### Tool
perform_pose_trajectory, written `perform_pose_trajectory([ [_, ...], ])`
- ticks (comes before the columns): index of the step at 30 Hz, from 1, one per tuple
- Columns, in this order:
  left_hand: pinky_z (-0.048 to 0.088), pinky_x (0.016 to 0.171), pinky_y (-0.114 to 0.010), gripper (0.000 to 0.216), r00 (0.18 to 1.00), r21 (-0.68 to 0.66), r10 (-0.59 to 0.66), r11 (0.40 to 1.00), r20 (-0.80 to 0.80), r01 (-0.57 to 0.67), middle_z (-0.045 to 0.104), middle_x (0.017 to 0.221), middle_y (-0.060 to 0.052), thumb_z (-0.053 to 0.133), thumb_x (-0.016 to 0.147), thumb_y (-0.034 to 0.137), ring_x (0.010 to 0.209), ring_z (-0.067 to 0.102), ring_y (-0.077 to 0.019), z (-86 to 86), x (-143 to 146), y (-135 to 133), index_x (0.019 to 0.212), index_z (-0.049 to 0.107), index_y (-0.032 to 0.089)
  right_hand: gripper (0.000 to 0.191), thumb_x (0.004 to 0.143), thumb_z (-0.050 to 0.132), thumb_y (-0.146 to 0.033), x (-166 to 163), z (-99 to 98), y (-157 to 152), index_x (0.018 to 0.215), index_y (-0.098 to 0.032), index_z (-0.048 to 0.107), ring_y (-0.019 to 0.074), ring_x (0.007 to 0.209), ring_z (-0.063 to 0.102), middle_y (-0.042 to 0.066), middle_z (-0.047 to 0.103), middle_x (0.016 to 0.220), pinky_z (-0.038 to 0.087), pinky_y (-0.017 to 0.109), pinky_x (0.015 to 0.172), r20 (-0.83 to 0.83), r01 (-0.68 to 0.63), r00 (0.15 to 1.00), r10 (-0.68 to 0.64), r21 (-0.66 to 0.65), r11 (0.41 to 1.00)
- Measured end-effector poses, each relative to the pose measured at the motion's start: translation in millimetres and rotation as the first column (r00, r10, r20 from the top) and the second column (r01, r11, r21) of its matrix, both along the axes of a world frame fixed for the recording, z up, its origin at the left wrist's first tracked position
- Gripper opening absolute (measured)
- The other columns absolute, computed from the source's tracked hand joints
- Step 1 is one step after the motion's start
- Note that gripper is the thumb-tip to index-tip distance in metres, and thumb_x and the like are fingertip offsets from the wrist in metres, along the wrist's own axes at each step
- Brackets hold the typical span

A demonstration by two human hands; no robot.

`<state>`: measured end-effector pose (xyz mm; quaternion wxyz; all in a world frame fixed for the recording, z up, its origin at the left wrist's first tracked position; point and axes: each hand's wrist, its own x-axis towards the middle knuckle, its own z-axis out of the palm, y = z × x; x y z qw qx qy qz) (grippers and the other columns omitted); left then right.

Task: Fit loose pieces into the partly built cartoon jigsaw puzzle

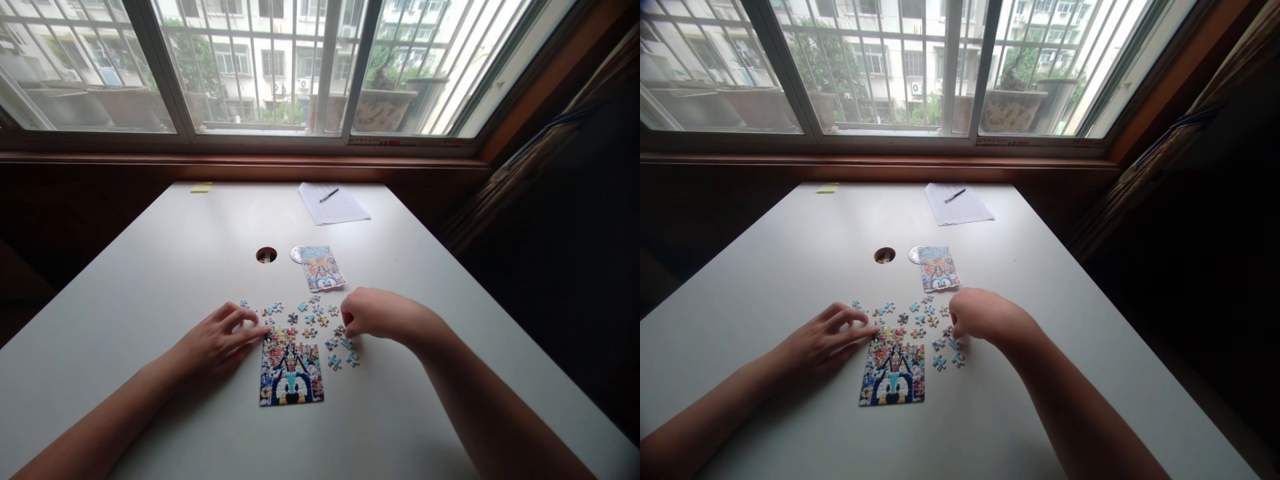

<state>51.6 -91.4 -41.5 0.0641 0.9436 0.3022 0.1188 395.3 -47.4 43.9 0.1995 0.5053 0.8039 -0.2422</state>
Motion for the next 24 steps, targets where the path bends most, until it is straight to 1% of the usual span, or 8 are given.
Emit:
perform_pose_trajectory([
  [2,0.053,0.094,-0.041,0.055,1.0,0.002,0.002,1.0,0.007,-0.002,0.055,0.127,-0.008,0.055,0.095,0.014,0.11,0.049,-0.0256,0.3,0,0,0.146,0.047,0.034,0.012,0.072,0.075,-0.025,-8,-0.1,-6,0.081,-0.018,0.079,0.0198,0.065,0.064,0.007,0.073,0.077,0.035,0.027,0.051,0.071,-0.008,0.997,0.008,-0.005,1.0],
  [4,0.053,0.094,-0.041,0.055,1.0,0.005,0.004,1.0,0.007,-0.004,0.055,0.126,-0.009,0.055,0.095,0.015,0.109,0.049,-0.0256,0.5,0,0,0.146,0.047,0.034,0.017,0.069,0.079,-0.028,-15,0.0,-10,0.083,-0.017,0.079,0.0217,0.067,0.065,0.009,0.073,0.078,0.035,0.027,0.05,0.116,-0.021,0.993,0.019,0.017,1.0],
  [8,0.053,0.095,-0.042,0.055,1.0,0.015,-0.001,1.0,-0.001,0.001,0.055,0.127,-0.009,0.054,0.095,0.014,0.109,0.048,-0.0255,-0.2,0,0,0.146,0.047,0.034,0.016,0.069,0.078,-0.025,-21,-0.4,-13,0.082,-0.015,0.079,0.0243,0.07,0.068,0.013,0.073,0.08,0.037,0.027,0.051,0.168,-0.03,0.986,0.018,0.068,0.997],
  [11,0.053,0.095,-0.042,0.055,1.0,0.014,0.001,1.0,-0.002,-0.001,0.055,0.127,-0.009,0.054,0.095,0.014,0.109,0.049,-0.0253,-1.2,-1,0,0.146,0.047,0.034,0.012,0.069,0.074,-0.018,-21,-3.9,-12,0.08,-0.014,0.078,0.0247,0.07,0.069,0.014,0.073,0.08,0.039,0.027,0.052,0.151,-0.055,0.988,0.039,0.105,0.993],
  [15,0.052,0.096,-0.042,0.056,1.0,0.007,0.008,1.0,-0.012,-0.008,0.054,0.128,-0.008,0.055,0.094,0.014,0.11,0.048,-0.0257,-1.4,0,0,0.146,0.047,0.034,0.014,0.069,0.069,-0.01,-18,-8.2,-11,0.081,-0.013,0.077,0.0243,0.07,0.069,0.015,0.073,0.08,0.04,0.027,0.054,0.137,-0.092,0.988,0.072,0.141,0.986],
  [20,0.053,0.095,-0.041,0.057,1.0,0.003,0.004,1.0,-0.002,-0.004,0.054,0.128,-0.008,0.056,0.094,0.014,0.111,0.049,-0.0257,-1.1,0,0,0.146,0.047,0.035,0.012,0.072,0.069,-0.01,-17,-6.5,-10,0.081,-0.012,0.076,0.0264,0.074,0.069,0.016,0.073,0.082,0.039,0.028,0.055,0.111,-0.099,0.99,0.083,0.139,0.985],
  [24,0.053,0.095,-0.04,0.054,1.0,0.019,-0.001,1.0,0.024,0.001,0.056,0.126,-0.008,0.056,0.095,0.015,0.109,0.05,-0.0248,-1.0,0,1,0.145,0.049,0.035,0.012,0.073,0.07,-0.012,-17,-2.6,-9,0.082,-0.013,0.077,0.0263,0.075,0.069,0.016,0.074,0.086,0.04,0.028,0.057,0.118,-0.083,0.991,0.068,0.125,0.989],
])
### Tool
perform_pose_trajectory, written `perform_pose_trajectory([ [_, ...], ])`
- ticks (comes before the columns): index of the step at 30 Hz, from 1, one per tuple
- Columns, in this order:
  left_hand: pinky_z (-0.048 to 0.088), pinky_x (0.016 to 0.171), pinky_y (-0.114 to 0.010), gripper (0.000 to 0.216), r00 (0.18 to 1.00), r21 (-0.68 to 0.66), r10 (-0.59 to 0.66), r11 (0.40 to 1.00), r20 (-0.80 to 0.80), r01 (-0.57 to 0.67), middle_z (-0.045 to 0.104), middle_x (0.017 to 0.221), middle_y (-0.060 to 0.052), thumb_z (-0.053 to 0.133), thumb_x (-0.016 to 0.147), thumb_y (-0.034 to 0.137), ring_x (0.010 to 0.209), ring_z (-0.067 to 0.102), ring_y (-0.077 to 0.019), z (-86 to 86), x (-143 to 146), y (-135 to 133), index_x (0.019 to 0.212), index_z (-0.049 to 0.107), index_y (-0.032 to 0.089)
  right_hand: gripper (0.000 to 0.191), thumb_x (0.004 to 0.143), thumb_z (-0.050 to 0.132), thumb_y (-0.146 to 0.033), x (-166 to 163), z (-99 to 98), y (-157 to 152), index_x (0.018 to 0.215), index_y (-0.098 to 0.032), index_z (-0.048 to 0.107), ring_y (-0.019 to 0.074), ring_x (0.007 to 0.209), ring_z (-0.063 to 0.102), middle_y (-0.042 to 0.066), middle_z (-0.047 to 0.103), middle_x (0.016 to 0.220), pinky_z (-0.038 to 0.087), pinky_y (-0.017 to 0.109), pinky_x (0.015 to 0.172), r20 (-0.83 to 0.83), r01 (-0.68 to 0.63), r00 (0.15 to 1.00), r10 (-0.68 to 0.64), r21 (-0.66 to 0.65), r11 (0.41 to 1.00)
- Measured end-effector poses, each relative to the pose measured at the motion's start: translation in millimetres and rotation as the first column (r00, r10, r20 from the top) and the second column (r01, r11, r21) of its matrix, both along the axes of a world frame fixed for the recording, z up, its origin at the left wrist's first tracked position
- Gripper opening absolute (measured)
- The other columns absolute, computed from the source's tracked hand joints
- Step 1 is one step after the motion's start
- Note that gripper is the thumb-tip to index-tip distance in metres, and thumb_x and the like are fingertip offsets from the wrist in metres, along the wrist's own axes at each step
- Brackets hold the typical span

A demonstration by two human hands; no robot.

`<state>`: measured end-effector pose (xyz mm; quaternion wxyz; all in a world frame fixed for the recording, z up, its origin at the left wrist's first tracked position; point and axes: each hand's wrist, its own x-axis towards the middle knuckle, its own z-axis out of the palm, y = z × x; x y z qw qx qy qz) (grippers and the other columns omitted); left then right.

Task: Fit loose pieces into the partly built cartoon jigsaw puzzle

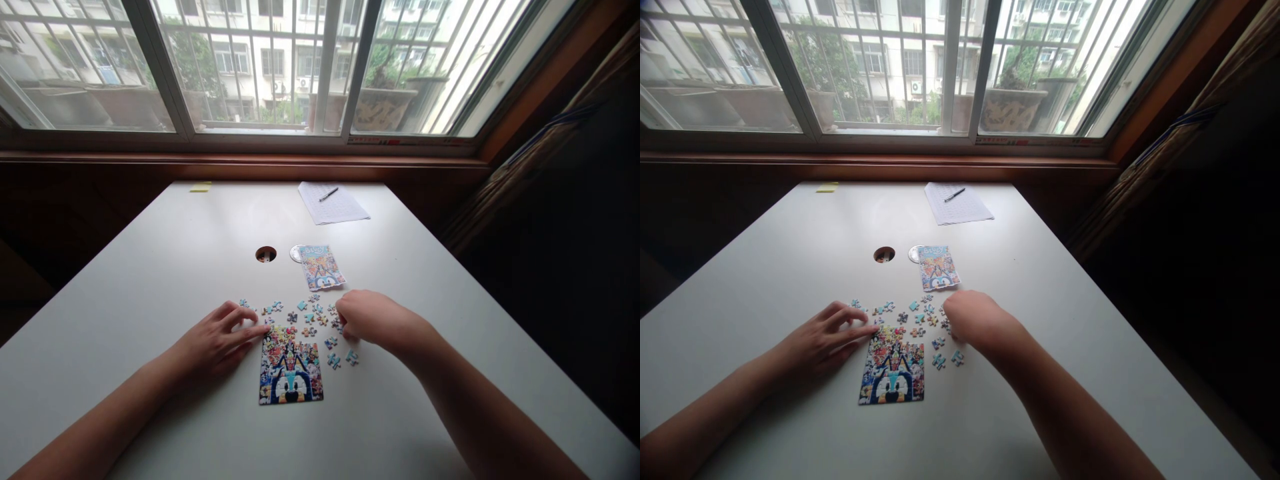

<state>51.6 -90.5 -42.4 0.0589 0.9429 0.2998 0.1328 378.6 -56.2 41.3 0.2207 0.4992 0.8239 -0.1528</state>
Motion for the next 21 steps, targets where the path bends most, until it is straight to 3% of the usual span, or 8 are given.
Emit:
perform_pose_trajectory([
  [6,0.052,0.095,-0.041,0.055,1.0,-0.011,0.002,1.0,-0.022,-0.002,0.055,0.127,-0.008,0.055,0.095,0.014,0.11,0.048,-0.0256,2.0,1,-1,0.146,0.047,0.034,0.009,0.074,0.072,-0.014,1,3.8,-2,0.082,-0.016,0.075,0.0227,0.072,0.065,0.011,0.073,0.084,0.035,0.028,0.054,-0.01,0.0,1.0,0.0,-0.033,0.999],
  [13,0.051,0.096,-0.043,0.053,0.999,-0.012,-0.003,1.0,-0.032,0.003,0.053,0.128,-0.009,0.052,0.096,0.015,0.111,0.046,-0.0261,1.2,0,-1,0.146,0.047,0.033,0.011,0.073,0.07,-0.014,5,-13.3,-4,0.083,-0.019,0.069,0.0188,0.075,0.06,0.006,0.071,0.088,0.032,0.027,0.055,-0.218,-0.135,0.967,0.133,0.003,0.991],
  [21,0.051,0.096,-0.042,0.054,1.0,-0.011,0.005,1.0,-0.029,-0.005,0.054,0.127,-0.008,0.053,0.095,0.014,0.111,0.047,-0.026,2.8,1,-2,0.145,0.048,0.033,0.012,0.073,0.067,-0.011,1,-14.1,1,0.082,-0.018,0.069,0.0182,0.075,0.059,0.006,0.07,0.088,0.032,0.027,0.057,-0.236,-0.144,0.962,0.138,-0.011,0.989],
])
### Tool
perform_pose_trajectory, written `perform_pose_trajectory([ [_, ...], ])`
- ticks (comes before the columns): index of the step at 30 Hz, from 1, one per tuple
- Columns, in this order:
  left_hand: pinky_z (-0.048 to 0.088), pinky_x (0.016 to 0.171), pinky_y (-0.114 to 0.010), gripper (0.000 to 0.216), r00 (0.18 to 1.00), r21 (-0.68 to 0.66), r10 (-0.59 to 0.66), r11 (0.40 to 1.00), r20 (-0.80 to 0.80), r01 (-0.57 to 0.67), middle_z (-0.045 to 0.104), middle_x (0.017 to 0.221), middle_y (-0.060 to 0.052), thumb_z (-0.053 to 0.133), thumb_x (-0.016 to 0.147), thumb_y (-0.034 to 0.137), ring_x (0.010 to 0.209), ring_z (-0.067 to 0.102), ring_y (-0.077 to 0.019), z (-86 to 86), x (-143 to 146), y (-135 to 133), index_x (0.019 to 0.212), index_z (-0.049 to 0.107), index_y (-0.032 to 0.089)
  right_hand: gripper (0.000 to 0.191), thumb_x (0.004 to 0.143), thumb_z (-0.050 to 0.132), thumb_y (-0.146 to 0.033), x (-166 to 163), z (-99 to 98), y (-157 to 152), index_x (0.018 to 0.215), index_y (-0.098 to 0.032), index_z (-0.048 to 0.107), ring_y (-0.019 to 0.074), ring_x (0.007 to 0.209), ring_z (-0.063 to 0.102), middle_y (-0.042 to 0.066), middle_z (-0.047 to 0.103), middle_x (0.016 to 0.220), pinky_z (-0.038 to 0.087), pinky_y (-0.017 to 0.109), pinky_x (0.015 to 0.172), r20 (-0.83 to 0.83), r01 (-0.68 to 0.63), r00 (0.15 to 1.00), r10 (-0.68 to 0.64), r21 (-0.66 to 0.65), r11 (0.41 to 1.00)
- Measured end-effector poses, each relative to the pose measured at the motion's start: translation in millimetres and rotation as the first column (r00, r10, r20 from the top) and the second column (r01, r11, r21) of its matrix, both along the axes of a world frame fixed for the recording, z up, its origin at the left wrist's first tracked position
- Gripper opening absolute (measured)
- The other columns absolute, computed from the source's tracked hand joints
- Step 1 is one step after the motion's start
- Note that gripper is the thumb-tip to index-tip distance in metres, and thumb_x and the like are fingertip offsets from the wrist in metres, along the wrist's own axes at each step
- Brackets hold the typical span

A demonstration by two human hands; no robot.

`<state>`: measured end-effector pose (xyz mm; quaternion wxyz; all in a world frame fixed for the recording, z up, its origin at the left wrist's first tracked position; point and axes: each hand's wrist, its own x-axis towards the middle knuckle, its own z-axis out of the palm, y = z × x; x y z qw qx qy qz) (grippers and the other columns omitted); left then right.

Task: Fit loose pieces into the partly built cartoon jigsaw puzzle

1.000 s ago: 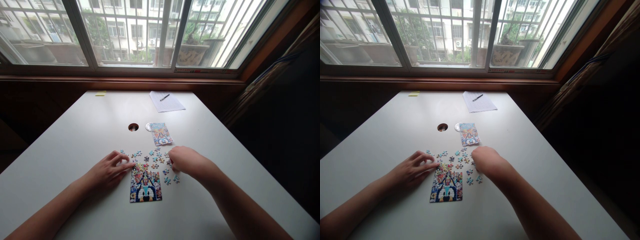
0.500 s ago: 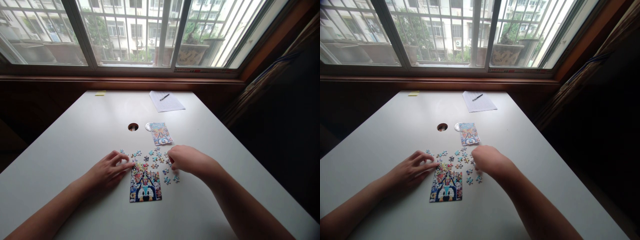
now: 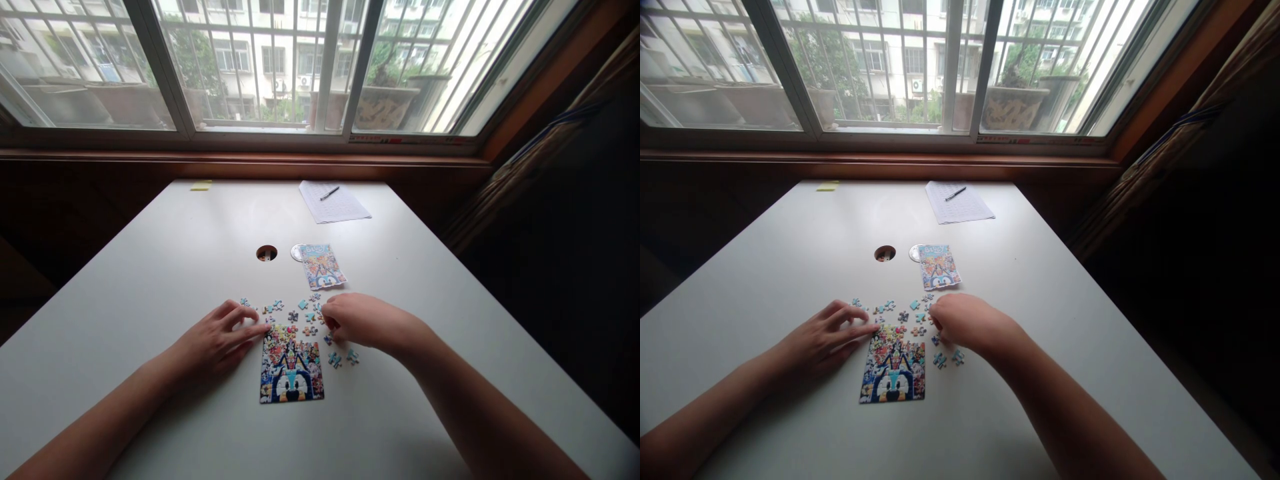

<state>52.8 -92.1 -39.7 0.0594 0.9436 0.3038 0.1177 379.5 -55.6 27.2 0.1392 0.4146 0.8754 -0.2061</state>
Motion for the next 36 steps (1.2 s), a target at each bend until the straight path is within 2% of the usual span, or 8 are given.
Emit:
perform_pose_trajectory([
  [7,0.051,0.095,-0.041,0.052,1.0,0.008,-0.005,1.0,-0.003,0.005,0.054,0.127,-0.008,0.053,0.097,0.016,0.111,0.047,-0.0256,-2.1,-1,1,0.146,0.047,0.034,0.01,0.077,0.066,-0.013,5,10.2,-2,0.086,-0.019,0.068,0.0161,0.075,0.056,0.004,0.069,0.089,0.031,0.025,0.058,-0.012,0.004,1.0,-0.005,-0.029,1.0],
  [16,0.052,0.095,-0.041,0.052,1.0,0.017,-0.004,1.0,0.01,0.004,0.054,0.127,-0.009,0.054,0.096,0.016,0.11,0.048,-0.0251,-1.4,-1,0,0.145,0.049,0.033,0.016,0.074,0.065,-0.009,1,-3.4,-1,0.086,-0.019,0.07,0.0168,0.076,0.057,0.005,0.069,0.09,0.03,0.026,0.059,-0.025,-0.038,0.999,0.038,-0.007,0.999],
  [24,0.051,0.095,-0.039,0.054,1.0,0.012,-0.004,1.0,0.01,0.004,0.055,0.126,-0.008,0.055,0.095,0.014,0.11,0.048,-0.0248,0.8,0,0,0.144,0.049,0.033,0.015,0.073,0.065,-0.006,-4,-5.2,-1,0.08,-0.017,0.072,0.0171,0.072,0.058,0.007,0.07,0.085,0.031,0.027,0.059,-0.05,-0.036,0.998,0.039,0.042,0.998],
  [31,0.051,0.097,-0.041,0.054,1.0,0.001,0.003,1.0,-0.001,-0.003,0.054,0.127,-0.008,0.054,0.096,0.015,0.111,0.048,-0.0254,-1.4,-1,0,0.145,0.048,0.033,0.011,0.082,0.062,-0.009,-9,-0.7,-3,0.081,-0.016,0.071,0.0171,0.071,0.058,0.008,0.07,0.087,0.031,0.028,0.057,-0.088,-0.071,0.993,0.083,0.13,0.989],
  [36,0.051,0.096,-0.042,0.055,1.0,0.009,0.0,1.0,0.004,0.0,0.054,0.127,-0.008,0.055,0.095,0.014,0.111,0.048,-0.0252,-2.7,-1,0,0.146,0.048,0.034,0.01,0.087,0.062,-0.014,-10,-0.1,-1,0.082,-0.016,0.07,0.0162,0.071,0.057,0.007,0.07,0.087,0.031,0.027,0.057,-0.078,-0.105,0.99,0.116,0.134,0.985],
])
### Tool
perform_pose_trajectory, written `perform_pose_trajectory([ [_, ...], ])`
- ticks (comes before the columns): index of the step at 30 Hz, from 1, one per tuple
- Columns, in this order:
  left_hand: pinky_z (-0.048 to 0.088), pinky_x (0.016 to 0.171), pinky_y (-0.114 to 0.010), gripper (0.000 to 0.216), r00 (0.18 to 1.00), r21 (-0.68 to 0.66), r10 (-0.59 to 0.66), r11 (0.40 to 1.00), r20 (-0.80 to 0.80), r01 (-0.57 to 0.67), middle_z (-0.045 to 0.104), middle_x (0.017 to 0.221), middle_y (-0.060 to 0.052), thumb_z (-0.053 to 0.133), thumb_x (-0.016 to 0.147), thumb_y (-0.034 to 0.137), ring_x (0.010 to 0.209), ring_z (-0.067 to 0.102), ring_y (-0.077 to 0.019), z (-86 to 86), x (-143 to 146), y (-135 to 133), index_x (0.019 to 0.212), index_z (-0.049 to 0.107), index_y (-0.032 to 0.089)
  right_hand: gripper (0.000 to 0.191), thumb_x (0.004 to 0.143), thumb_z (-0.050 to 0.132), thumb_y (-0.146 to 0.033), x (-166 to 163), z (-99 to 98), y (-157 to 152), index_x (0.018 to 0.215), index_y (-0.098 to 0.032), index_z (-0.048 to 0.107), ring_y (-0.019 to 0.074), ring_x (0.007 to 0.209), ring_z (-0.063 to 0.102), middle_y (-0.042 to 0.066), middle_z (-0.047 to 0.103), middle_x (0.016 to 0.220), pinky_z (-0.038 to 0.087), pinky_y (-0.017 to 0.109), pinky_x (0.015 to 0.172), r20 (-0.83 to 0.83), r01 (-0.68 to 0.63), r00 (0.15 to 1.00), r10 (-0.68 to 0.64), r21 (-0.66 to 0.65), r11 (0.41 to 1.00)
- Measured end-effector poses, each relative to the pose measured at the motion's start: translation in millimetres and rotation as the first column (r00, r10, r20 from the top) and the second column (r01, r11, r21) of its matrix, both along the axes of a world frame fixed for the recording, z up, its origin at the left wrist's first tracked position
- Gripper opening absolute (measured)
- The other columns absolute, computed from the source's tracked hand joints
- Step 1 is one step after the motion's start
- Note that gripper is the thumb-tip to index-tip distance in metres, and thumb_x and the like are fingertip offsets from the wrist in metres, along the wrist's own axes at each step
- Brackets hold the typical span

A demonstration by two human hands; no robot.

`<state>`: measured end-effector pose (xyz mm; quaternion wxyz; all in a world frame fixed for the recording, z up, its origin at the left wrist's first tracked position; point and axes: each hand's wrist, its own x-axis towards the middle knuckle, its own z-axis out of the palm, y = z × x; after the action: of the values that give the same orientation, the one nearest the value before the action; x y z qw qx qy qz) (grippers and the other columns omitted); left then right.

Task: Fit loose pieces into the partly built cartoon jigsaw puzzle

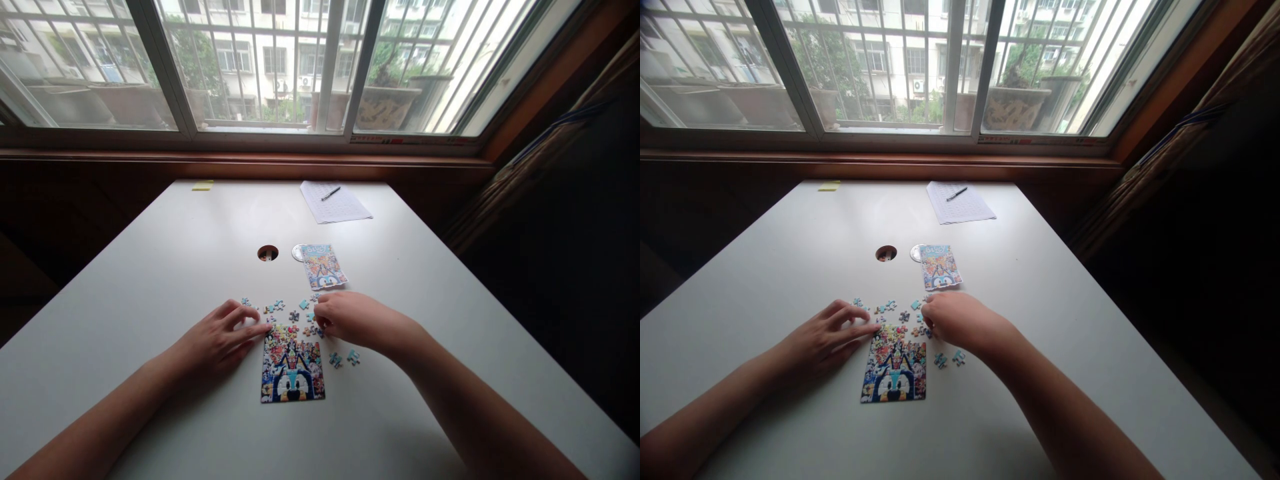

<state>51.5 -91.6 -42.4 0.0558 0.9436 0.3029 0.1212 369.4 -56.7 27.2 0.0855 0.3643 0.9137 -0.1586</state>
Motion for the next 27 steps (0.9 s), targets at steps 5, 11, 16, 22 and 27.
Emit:
perform_pose_trajectory([
  [5,0.052,0.096,-0.042,0.054,1.0,0.0,0.002,1.0,0.0,-0.002,0.054,0.127,-0.008,0.055,0.095,0.015,0.109,0.048,-0.0251,0.4,0,-1,0.145,0.049,0.034,0.008,0.087,0.061,-0.014,3,-3.9,3,0.084,-0.016,0.068,0.0161,0.074,0.057,0.007,0.068,0.091,0.034,0.026,0.06,-0.034,-0.029,0.999,0.029,-0.003,1.0],
  [11,0.052,0.095,-0.041,0.051,1.0,0.013,-0.005,1.0,0.01,0.005,0.055,0.126,-0.008,0.055,0.096,0.017,0.108,0.049,-0.0245,0.8,1,0,0.144,0.05,0.035,0.009,0.085,0.06,-0.011,6,-9.0,4,0.087,-0.016,0.067,0.0168,0.079,0.058,0.007,0.066,0.096,0.037,0.026,0.064,-0.088,-0.045,0.995,0.042,-0.03,0.999],
  [16,0.052,0.093,-0.04,0.05,1.0,0.022,-0.018,1.0,0.012,0.018,0.055,0.125,-0.008,0.055,0.096,0.016,0.106,0.049,-0.024,2.6,2,-1,0.143,0.05,0.034,0.01,0.082,0.061,-0.009,7,-10.4,5,0.083,-0.017,0.067,0.0162,0.078,0.058,0.006,0.068,0.089,0.038,0.025,0.064,-0.113,-0.046,0.993,0.035,-0.096,0.994],
  [22,0.052,0.092,-0.04,0.047,0.999,0.029,-0.035,0.999,0.02,0.034,0.056,0.124,-0.008,0.055,0.098,0.019,0.106,0.049,-0.0239,2.4,3,-1,0.142,0.051,0.035,0.008,0.083,0.064,-0.015,12,-8.8,18,0.087,-0.019,0.07,0.0144,0.078,0.061,0.001,0.071,0.088,0.041,0.024,0.066,-0.28,-0.017,0.956,-0.088,-0.349,0.937],
  [27,0.052,0.091,-0.039,0.048,0.999,0.036,-0.05,0.998,0.006,0.05,0.057,0.124,-0.007,0.056,0.097,0.019,0.105,0.048,-0.0239,1.6,4,-2,0.142,0.051,0.035,0.011,0.082,0.068,-0.022,9,-15.2,28,0.091,-0.019,0.072,0.0147,0.078,0.062,0.001,0.072,0.088,0.043,0.024,0.065,-0.326,0.128,0.891,-0.317,-0.488,0.863],
])
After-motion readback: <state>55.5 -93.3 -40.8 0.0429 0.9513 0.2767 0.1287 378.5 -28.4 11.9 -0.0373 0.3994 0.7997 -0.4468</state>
